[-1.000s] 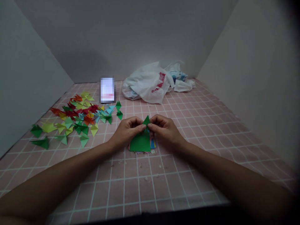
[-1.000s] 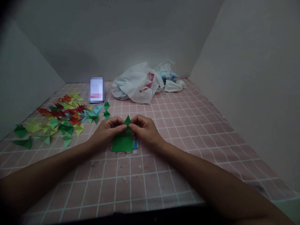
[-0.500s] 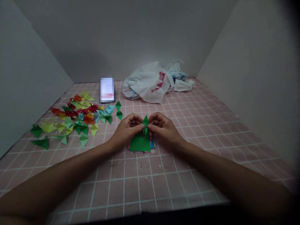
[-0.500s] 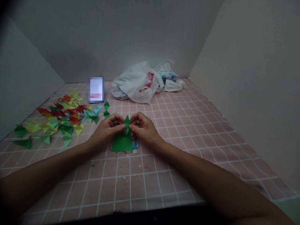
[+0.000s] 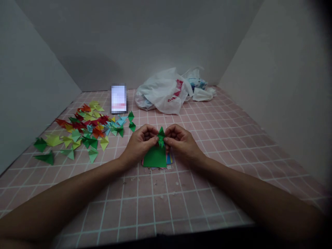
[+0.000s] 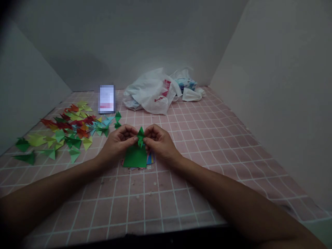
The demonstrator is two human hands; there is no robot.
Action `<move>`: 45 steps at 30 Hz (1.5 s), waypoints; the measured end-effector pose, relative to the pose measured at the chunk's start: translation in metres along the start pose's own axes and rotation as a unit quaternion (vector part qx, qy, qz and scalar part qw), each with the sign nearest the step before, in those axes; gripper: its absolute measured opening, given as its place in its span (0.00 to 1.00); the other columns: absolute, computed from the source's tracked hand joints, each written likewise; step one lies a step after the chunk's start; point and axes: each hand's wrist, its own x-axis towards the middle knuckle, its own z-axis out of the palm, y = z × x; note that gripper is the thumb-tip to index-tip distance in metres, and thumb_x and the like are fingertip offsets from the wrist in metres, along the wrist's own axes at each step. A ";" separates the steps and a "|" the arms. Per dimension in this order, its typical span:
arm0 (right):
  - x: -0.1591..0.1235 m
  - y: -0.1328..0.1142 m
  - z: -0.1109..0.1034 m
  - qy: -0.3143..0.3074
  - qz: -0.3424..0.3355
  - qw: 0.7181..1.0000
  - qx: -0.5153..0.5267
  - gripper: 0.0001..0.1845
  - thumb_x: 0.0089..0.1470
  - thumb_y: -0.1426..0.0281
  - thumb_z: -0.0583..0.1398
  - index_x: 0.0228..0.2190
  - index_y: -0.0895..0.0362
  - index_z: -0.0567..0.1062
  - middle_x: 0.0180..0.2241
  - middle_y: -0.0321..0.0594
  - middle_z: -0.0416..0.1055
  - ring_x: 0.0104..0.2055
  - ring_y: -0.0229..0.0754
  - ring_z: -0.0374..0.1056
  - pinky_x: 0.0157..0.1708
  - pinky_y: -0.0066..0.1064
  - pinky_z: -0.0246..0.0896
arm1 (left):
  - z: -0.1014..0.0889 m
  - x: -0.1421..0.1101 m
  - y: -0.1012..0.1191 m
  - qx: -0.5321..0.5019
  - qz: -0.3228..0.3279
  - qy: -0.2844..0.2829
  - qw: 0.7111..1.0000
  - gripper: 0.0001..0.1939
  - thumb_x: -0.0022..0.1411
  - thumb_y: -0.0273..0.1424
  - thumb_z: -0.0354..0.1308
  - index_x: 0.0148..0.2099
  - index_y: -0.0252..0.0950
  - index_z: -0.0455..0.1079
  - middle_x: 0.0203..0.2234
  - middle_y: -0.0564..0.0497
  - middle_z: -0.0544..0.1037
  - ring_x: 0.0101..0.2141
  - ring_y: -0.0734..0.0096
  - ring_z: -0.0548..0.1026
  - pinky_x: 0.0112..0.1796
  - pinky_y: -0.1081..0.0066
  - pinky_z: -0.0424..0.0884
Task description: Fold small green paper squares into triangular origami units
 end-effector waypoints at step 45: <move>-0.010 -0.007 0.000 -0.004 -0.119 0.985 -0.123 0.02 0.57 0.72 0.61 0.34 0.53 0.73 0.30 0.33 0.69 0.29 0.36 0.68 0.31 0.32 0.65 | 0.002 -0.007 0.008 -0.025 -0.065 0.002 0.998 0.11 0.54 0.37 0.68 0.30 0.34 0.74 0.22 0.54 0.76 0.24 0.76 0.71 0.28 0.75 0.67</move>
